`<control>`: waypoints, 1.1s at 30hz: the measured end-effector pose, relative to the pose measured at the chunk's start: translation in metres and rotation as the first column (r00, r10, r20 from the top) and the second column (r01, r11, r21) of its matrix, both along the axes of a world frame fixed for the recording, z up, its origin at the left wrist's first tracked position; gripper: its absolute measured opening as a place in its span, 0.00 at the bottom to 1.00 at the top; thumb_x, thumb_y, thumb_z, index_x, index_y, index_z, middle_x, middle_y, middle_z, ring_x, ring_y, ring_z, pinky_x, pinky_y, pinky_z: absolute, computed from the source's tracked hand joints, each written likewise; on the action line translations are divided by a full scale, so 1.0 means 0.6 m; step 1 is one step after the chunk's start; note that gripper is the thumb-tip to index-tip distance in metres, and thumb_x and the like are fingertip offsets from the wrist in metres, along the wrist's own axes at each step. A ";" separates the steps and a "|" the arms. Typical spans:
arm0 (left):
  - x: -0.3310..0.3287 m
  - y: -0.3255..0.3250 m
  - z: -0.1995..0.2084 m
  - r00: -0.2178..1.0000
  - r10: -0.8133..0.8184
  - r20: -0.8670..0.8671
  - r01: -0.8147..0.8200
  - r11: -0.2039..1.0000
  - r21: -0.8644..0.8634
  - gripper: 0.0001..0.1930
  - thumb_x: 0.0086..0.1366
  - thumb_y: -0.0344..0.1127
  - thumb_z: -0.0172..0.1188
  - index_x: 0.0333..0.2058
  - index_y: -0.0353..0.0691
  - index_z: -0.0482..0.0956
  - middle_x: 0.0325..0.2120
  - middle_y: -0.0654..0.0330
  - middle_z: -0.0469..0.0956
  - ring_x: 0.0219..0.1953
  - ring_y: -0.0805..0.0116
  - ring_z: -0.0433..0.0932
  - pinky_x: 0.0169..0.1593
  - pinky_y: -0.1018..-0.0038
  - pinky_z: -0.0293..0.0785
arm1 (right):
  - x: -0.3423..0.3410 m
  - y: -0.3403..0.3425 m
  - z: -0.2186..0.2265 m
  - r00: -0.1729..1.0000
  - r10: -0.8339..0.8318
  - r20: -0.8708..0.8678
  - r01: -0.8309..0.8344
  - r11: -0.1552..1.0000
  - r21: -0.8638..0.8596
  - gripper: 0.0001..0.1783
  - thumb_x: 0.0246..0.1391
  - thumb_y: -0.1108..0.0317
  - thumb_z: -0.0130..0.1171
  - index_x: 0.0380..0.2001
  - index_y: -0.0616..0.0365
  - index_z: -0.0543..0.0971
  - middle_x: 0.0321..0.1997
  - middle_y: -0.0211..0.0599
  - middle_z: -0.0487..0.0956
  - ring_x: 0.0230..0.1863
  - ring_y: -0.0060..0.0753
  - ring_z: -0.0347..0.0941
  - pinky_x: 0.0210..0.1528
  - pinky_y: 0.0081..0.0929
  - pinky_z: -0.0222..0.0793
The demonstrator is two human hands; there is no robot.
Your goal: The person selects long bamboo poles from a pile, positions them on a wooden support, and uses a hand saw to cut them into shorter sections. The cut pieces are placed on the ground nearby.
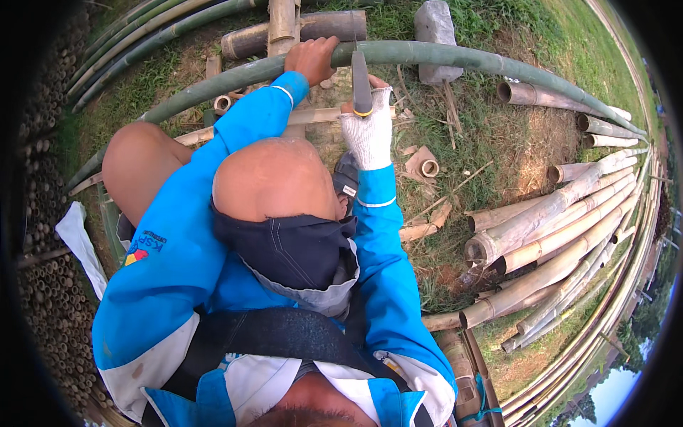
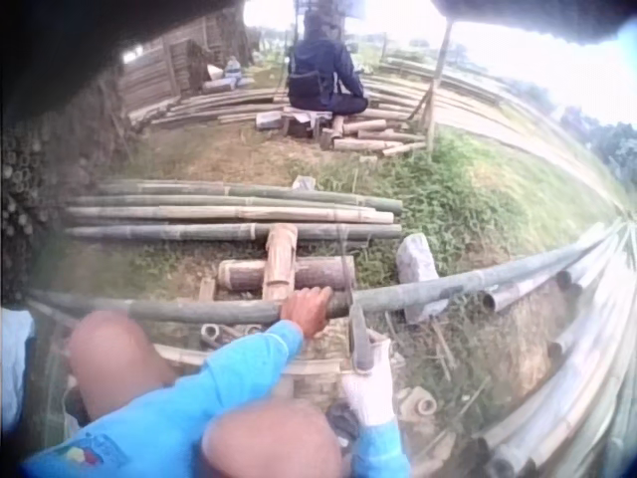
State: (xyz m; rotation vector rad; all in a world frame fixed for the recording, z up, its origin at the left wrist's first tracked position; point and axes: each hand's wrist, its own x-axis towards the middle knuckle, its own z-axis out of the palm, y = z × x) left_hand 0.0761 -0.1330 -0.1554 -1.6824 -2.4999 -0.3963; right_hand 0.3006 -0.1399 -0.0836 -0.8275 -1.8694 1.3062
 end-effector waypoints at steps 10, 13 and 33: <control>-0.005 -0.030 0.015 0.999 -0.011 0.041 0.015 0.995 -0.096 0.22 0.59 0.37 0.75 0.51 0.46 0.78 0.41 0.52 0.87 0.46 0.48 0.87 0.48 0.53 0.85 | 0.317 -0.220 -0.020 0.948 0.062 0.311 -0.091 0.993 0.080 0.29 0.62 0.78 0.61 0.65 0.56 0.68 0.52 0.38 0.74 0.43 0.25 0.74 0.48 0.26 0.73; -0.013 -0.028 -0.002 1.000 0.020 -0.012 -0.021 1.000 -0.006 0.18 0.59 0.34 0.73 0.48 0.47 0.79 0.40 0.53 0.86 0.44 0.48 0.87 0.47 0.53 0.85 | 0.277 -0.184 -0.037 0.974 0.066 0.218 -0.086 0.993 0.085 0.29 0.61 0.78 0.62 0.64 0.56 0.69 0.51 0.38 0.74 0.41 0.25 0.73 0.46 0.26 0.72; -0.025 0.000 -0.004 0.999 0.033 0.029 -0.033 0.999 -0.019 0.29 0.55 0.42 0.80 0.55 0.49 0.79 0.43 0.54 0.86 0.46 0.48 0.87 0.48 0.51 0.86 | 0.268 -0.192 0.029 0.944 -0.065 0.323 0.032 0.994 0.109 0.29 0.58 0.81 0.58 0.63 0.61 0.70 0.58 0.43 0.72 0.47 0.35 0.72 0.57 0.32 0.70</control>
